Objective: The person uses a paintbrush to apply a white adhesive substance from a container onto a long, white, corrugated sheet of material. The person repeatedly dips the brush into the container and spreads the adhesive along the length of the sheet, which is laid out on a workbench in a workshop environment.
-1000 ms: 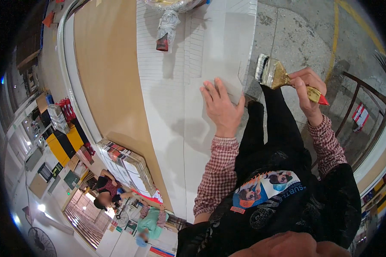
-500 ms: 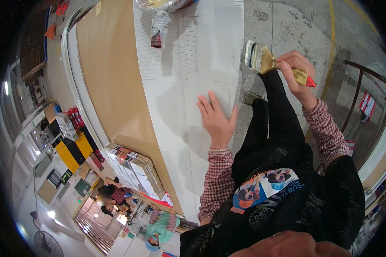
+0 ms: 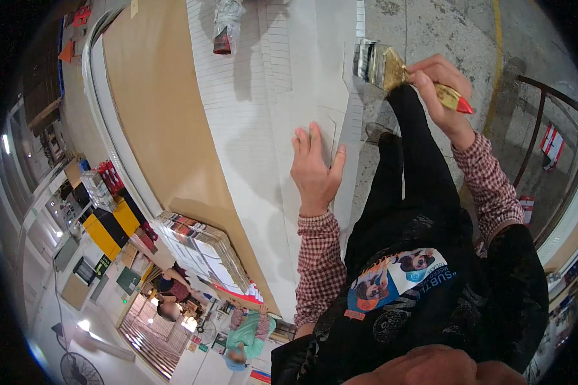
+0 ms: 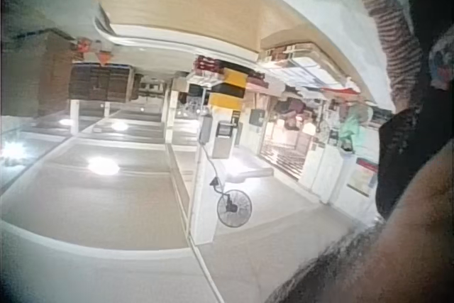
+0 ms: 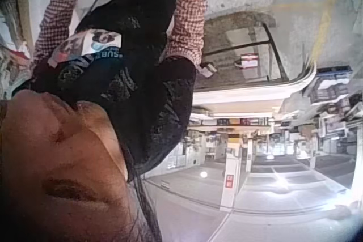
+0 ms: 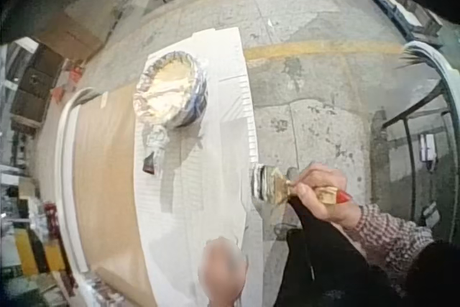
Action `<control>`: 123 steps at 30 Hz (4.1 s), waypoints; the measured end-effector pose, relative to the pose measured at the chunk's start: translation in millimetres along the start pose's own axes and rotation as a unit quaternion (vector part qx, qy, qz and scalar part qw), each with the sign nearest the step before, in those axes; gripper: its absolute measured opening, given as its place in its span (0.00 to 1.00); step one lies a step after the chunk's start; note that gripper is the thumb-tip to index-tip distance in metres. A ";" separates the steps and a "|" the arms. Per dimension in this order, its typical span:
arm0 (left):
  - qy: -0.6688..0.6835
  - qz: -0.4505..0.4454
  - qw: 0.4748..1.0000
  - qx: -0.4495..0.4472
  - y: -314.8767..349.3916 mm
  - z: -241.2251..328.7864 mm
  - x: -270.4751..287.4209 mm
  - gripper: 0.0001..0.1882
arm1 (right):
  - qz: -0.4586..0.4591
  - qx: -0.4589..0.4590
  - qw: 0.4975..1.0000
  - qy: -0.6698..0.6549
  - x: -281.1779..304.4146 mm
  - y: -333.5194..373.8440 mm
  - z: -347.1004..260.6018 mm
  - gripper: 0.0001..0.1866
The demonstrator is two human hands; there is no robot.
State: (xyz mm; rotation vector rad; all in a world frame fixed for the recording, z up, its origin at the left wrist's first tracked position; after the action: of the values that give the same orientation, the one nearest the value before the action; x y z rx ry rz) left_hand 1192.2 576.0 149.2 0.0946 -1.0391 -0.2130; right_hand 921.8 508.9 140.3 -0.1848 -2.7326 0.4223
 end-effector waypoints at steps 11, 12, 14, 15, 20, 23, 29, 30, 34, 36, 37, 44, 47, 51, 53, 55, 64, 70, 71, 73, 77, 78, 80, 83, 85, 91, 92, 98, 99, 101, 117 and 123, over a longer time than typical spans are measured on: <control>-0.162 0.085 0.981 0.066 15.4 12.7 -55.5 0.51 | -0.036 -0.083 0.994 -0.054 20.7 59.0 -25.2 0.10; -0.171 0.085 0.978 0.088 23.0 12.2 -63.1 0.52 | -0.025 -0.081 0.995 -0.052 22.9 59.7 -24.7 0.09; -0.190 0.085 0.970 0.127 38.8 10.6 -70.6 0.55 | -0.018 -0.077 0.996 -0.045 27.3 62.8 -23.2 0.09; -0.194 0.075 0.969 0.135 49.5 6.7 -70.4 0.55 | -0.023 -0.073 0.996 -0.041 27.8 66.5 -21.0 0.10; -0.133 0.028 0.986 0.092 73.1 -3.6 -45.9 0.52 | -0.014 -0.056 0.998 -0.040 22.6 74.7 -21.3 0.07; -0.058 0.021 0.998 0.028 73.8 -12.7 -22.6 0.44 | 0.000 -0.022 0.999 -0.039 14.2 68.2 -22.9 0.06; 0.020 -0.005 1.000 0.007 65.3 -20.6 -0.6 0.38 | 0.017 0.025 0.999 -0.037 -9.2 56.1 -10.8 0.06; 0.024 -0.010 1.000 0.008 64.9 -21.0 0.2 0.38 | 0.014 0.022 0.999 -0.039 -13.5 60.4 -9.2 0.06; 0.014 -0.019 1.000 0.018 65.7 -23.3 1.7 0.37 | -0.035 0.009 0.998 -0.049 -18.2 82.3 -15.7 0.06; 0.004 -0.021 1.000 0.023 66.0 -25.4 1.3 0.37 | -0.037 0.017 0.998 -0.056 -15.3 84.1 -20.7 0.07; 0.000 -0.023 0.999 0.022 64.1 -23.8 2.3 0.36 | -0.035 0.021 0.997 -0.059 -12.0 82.6 -23.6 0.07; -0.036 -0.020 0.999 0.028 63.1 -15.4 1.5 0.36 | -0.036 0.010 0.998 -0.048 -22.7 82.4 -16.2 0.07; -0.059 -0.010 0.998 0.010 64.1 -16.7 -4.2 0.37 | -0.083 -0.044 0.990 -0.102 -21.2 111.6 -26.6 0.07; -0.114 0.031 0.993 0.028 72.1 -9.3 -21.4 0.43 | -0.079 -0.079 0.989 -0.101 3.5 117.8 -32.2 0.07; -0.155 0.059 0.985 0.054 78.5 -7.8 -39.4 0.48 | -0.062 -0.080 0.991 -0.091 16.3 111.0 -35.9 0.07; -0.173 0.082 0.976 0.107 88.9 -7.1 -58.6 0.53 | -0.067 -0.094 0.989 -0.095 21.8 111.0 -36.1 0.07; -0.153 0.014 0.977 0.150 142.2 -27.4 -46.0 0.54 | -0.063 -0.051 0.993 -0.090 15.6 121.1 -33.1 0.07; -0.060 0.005 0.996 0.063 136.9 -42.4 -8.2 0.42 | -0.020 -0.006 0.997 -0.081 -14.4 108.2 -36.8 0.06; -0.044 0.007 0.998 0.048 135.9 -43.5 -5.4 0.41 | -0.014 -0.010 0.997 -0.077 -20.6 108.2 -34.3 0.06; -0.048 0.005 0.998 0.041 133.8 -42.0 -0.3 0.37 | -0.017 -0.010 0.997 -0.074 -28.3 117.5 -34.8 0.07; -0.059 -0.005 0.997 0.041 132.4 -43.7 3.1 0.36 | -0.085 -0.034 0.992 -0.081 -35.3 154.2 -42.2 0.07; -0.053 -0.008 0.998 0.042 134.0 -46.8 2.6 0.37 | -0.110 -0.050 0.989 -0.084 -35.2 161.0 -44.8 0.08; -0.044 -0.013 0.998 0.046 136.3 -52.3 1.7 0.39 | -0.088 -0.028 0.992 -0.084 -31.6 156.0 -54.3 0.08; -0.063 -0.024 0.997 0.048 136.1 -51.1 0.9 0.40 | -0.051 0.013 0.996 -0.065 -26.9 134.8 -55.0 0.08; -0.073 -0.026 0.996 0.048 133.7 -45.6 3.9 0.38 | -0.032 0.011 0.999 -0.041 -31.2 127.0 -49.9 0.08; -0.125 -0.030 0.990 0.064 135.4 -40.8 -3.0 0.39 | -0.096 -0.024 0.990 -0.099 -39.7 175.0 -60.4 0.08; -0.143 -0.029 0.987 0.066 136.5 -40.7 -6.6 0.40 | -0.099 -0.038 0.988 -0.107 -36.7 180.9 -66.0 0.08; -0.205 0.070 0.969 0.117 152.1 -32.0 -49.1 0.52 | -0.058 -0.062 0.992 -0.095 -8.1 192.7 -77.8 0.09; -0.220 0.076 0.964 0.129 160.7 -32.6 -57.9 0.54 | -0.057 -0.061 0.992 -0.090 -6.3 195.1 -77.4 0.09; -0.251 0.086 0.952 0.152 181.0 -38.9 -71.8 0.56 | -0.055 -0.060 0.993 -0.080 -5.1 201.6 -73.7 0.09; 0.019 -0.046 0.998 0.044 216.2 -80.9 6.4 0.37 | -0.004 0.027 0.998 -0.057 -45.8 205.1 -70.1 0.06; 0.028 -0.052 0.997 0.050 215.6 -82.1 9.8 0.37 | -0.047 -0.001 0.997 -0.068 -47.2 235.3 -81.5 0.06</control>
State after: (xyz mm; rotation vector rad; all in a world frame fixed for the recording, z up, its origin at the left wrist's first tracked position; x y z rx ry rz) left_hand 1295.9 782.3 154.4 0.2449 -0.9893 -0.2520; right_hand 1013.0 744.8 122.7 -0.0288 -2.8618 0.4210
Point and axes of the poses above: each hand's wrist, its own y-axis away from the middle knuckle, its own x-axis out of the back of the hand, z = x × y, the point moved 2 cm from there along -y, towards the middle knuckle, and after that the axes turned 3 degrees about y, right-handed, at the moved point
